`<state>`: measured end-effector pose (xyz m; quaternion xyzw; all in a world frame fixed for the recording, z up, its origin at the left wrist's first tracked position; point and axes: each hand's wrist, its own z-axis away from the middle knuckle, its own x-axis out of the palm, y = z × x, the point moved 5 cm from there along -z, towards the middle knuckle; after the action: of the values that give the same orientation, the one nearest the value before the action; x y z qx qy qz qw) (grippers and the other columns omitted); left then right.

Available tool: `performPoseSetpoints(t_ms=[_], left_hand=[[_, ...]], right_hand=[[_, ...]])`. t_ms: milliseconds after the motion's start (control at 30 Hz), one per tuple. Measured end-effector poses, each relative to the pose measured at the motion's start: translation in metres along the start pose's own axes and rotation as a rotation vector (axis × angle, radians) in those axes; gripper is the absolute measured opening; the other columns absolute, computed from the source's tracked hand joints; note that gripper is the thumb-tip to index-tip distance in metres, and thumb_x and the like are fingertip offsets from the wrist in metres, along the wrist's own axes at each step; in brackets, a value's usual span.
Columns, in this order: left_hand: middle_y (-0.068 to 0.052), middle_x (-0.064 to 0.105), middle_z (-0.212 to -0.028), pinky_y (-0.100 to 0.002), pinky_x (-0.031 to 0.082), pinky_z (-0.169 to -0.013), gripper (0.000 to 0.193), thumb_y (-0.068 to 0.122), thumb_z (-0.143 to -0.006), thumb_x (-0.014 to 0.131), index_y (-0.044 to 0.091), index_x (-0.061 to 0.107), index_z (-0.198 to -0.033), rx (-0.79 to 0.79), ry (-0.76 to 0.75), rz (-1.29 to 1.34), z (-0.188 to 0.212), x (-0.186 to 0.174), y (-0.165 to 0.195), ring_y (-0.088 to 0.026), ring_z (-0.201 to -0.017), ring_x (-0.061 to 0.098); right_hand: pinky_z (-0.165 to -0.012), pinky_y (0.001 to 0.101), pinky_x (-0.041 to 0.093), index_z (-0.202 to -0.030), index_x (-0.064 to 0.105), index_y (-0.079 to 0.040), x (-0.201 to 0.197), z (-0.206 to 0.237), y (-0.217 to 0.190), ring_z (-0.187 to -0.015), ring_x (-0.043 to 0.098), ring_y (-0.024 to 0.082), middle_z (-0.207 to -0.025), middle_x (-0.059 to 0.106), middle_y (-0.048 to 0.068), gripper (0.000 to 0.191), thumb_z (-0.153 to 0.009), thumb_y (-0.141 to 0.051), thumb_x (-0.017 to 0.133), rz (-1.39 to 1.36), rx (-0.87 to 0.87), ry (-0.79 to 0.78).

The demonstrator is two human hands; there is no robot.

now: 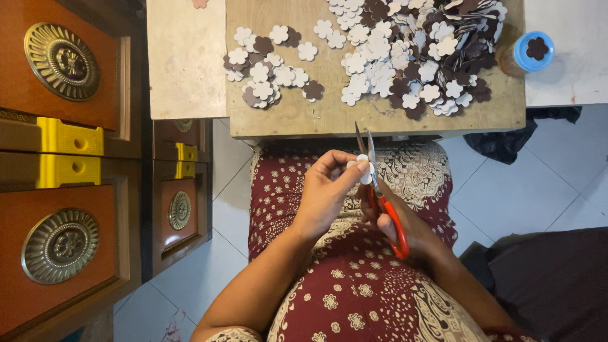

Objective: The person trims the edges of small white flower-shaped paper cutouts using red-handled scissors. They pick up each piece, trim it, and place it back on the table among other cutouts.

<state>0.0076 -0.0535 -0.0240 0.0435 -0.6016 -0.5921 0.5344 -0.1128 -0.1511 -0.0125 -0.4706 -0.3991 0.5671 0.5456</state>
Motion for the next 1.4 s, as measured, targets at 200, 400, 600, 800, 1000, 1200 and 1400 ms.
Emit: performPoseSetpoints(t_ms=[200,400,600,800,1000,1200,1400], left_hand=[[-0.004,0.071,-0.095,-0.024,0.054,-0.079,0.011,0.006,-0.098,0.073,-0.001,0.067,-0.103,0.011,-0.013,-0.027,0.001,-0.003,0.006,-0.008,-0.086,0.065],[-0.005,0.072,-0.096,-0.024,0.055,-0.080,0.013,0.008,-0.097,0.072,-0.001,0.068,-0.106,-0.017,-0.030,-0.043,0.000,-0.006,0.009,-0.009,-0.087,0.067],[-0.005,0.073,-0.097,-0.025,0.055,-0.081,0.014,0.008,-0.096,0.073,-0.001,0.068,-0.105,-0.067,-0.057,-0.080,-0.002,-0.015,0.011,-0.009,-0.087,0.067],[-0.003,0.073,-0.093,-0.023,0.053,-0.078,0.016,0.013,-0.094,0.075,0.001,0.069,-0.103,-0.124,-0.049,-0.194,-0.002,-0.024,0.017,-0.008,-0.085,0.066],[-0.003,0.072,-0.091,-0.022,0.051,-0.076,0.021,0.017,-0.093,0.077,0.000,0.071,-0.103,-0.149,-0.050,-0.294,-0.003,-0.030,0.024,-0.007,-0.083,0.064],[-0.004,0.076,-0.096,-0.022,0.055,-0.078,0.026,0.018,-0.091,0.075,0.000,0.070,-0.109,-0.142,0.008,-0.314,-0.020,-0.037,0.022,-0.009,-0.087,0.069],[-0.009,0.077,-0.100,-0.024,0.057,-0.079,0.035,0.017,-0.090,0.078,-0.004,0.069,-0.116,-0.004,0.055,-0.343,-0.078,-0.035,0.009,-0.012,-0.087,0.071]], right_hand=[[-0.068,0.0348,0.051,-0.145,0.038,-0.006,-0.004,0.000,0.011,-0.083,0.049,0.015,-0.096,0.049,0.004,0.118,-0.072,-0.099,0.042,-0.012,0.081,-0.014],[-0.062,0.0334,0.045,-0.133,0.049,-0.006,-0.006,-0.001,0.013,-0.072,0.050,0.016,-0.086,0.051,0.003,0.113,-0.073,-0.100,0.036,0.069,0.087,-0.024],[-0.064,0.0339,0.048,-0.131,0.047,-0.002,-0.009,0.001,0.023,-0.075,0.052,0.016,-0.089,0.054,0.004,0.112,-0.076,-0.100,0.035,0.111,0.020,-0.041],[-0.059,0.0361,0.049,-0.131,0.050,-0.005,-0.013,0.007,0.047,-0.070,0.057,0.018,-0.082,0.057,0.006,0.117,-0.072,-0.101,0.021,0.268,0.105,-0.072],[-0.052,0.0362,0.053,-0.128,0.049,-0.006,-0.014,0.009,0.044,-0.061,0.061,0.017,-0.080,0.057,0.005,0.112,-0.071,-0.100,0.026,0.261,0.138,-0.118],[-0.049,0.0287,0.055,-0.112,0.051,-0.008,-0.016,0.002,0.040,-0.060,0.056,0.011,-0.079,0.053,0.000,0.097,-0.074,-0.096,0.039,0.051,0.144,-0.078],[-0.049,0.0256,0.044,-0.113,0.049,-0.007,-0.019,-0.001,0.046,-0.057,0.045,0.007,-0.073,0.046,-0.003,0.078,-0.087,-0.081,0.047,-0.157,0.090,-0.017]])
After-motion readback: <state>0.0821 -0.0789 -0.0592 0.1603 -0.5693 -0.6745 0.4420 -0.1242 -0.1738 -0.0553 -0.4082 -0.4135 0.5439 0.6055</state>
